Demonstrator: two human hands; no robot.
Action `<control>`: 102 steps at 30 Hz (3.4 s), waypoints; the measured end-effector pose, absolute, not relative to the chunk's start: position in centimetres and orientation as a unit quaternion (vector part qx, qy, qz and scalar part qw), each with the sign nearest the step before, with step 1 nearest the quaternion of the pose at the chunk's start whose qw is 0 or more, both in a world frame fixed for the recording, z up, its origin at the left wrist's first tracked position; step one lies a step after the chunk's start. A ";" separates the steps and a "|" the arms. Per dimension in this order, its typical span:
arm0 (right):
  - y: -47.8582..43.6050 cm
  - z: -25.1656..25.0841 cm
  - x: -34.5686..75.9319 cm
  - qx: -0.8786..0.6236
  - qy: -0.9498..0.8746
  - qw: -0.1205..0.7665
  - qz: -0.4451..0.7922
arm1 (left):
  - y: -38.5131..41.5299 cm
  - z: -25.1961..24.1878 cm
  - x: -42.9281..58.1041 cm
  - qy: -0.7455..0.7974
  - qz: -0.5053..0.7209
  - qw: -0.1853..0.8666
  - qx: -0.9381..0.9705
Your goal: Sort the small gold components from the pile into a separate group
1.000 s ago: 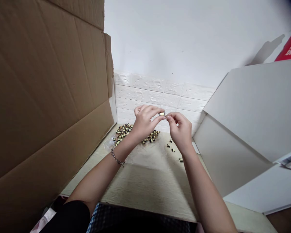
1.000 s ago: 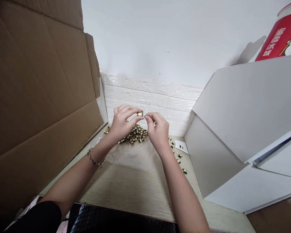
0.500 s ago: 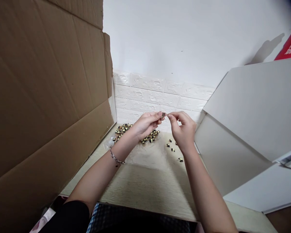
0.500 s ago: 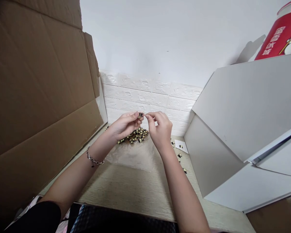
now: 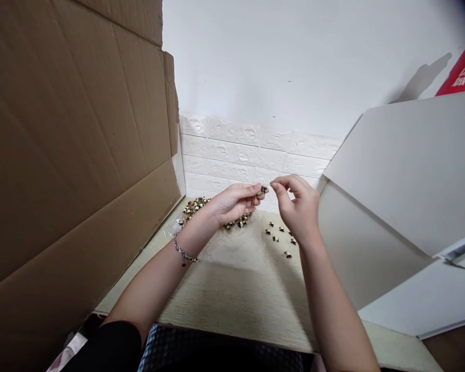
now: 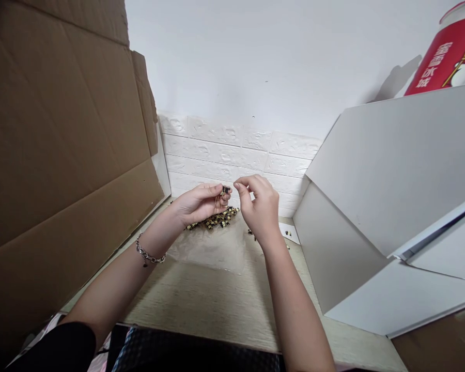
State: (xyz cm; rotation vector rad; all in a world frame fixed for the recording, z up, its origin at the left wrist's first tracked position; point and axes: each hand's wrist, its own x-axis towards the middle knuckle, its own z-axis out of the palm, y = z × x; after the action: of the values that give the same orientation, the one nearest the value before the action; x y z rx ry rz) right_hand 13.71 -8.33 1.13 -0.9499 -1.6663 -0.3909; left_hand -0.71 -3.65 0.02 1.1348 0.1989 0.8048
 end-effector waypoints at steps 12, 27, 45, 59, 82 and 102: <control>-7.2 0.6 13.8 -0.345 -0.742 0.574 -0.011 | -3.7 -0.2 -1.0 0.041 0.290 0.841 0.455; -6.3 0.3 14.0 -0.362 -0.824 0.436 -0.009 | -4.4 0.1 -1.0 0.082 0.196 0.723 0.658; -7.5 0.9 14.0 -0.408 -0.705 0.581 -0.010 | -4.8 0.9 -1.3 0.261 0.574 0.018 0.776; -9.2 0.8 12.2 -0.342 -0.694 0.619 -0.137 | -5.3 0.5 -0.4 0.061 0.409 0.785 0.461; -9.2 1.0 13.0 -0.356 -0.733 0.550 -0.182 | -4.8 0.5 -0.8 0.079 0.420 0.742 0.517; -8.9 1.6 14.1 -0.382 -0.766 0.496 -0.148 | -3.8 0.3 -0.7 0.157 0.483 0.574 0.642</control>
State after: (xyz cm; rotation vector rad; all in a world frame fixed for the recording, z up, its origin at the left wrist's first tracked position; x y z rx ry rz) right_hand 14.06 -8.91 1.56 -0.9245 -1.8566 -0.3575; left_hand -0.65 -3.81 0.27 1.5044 0.3669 1.1322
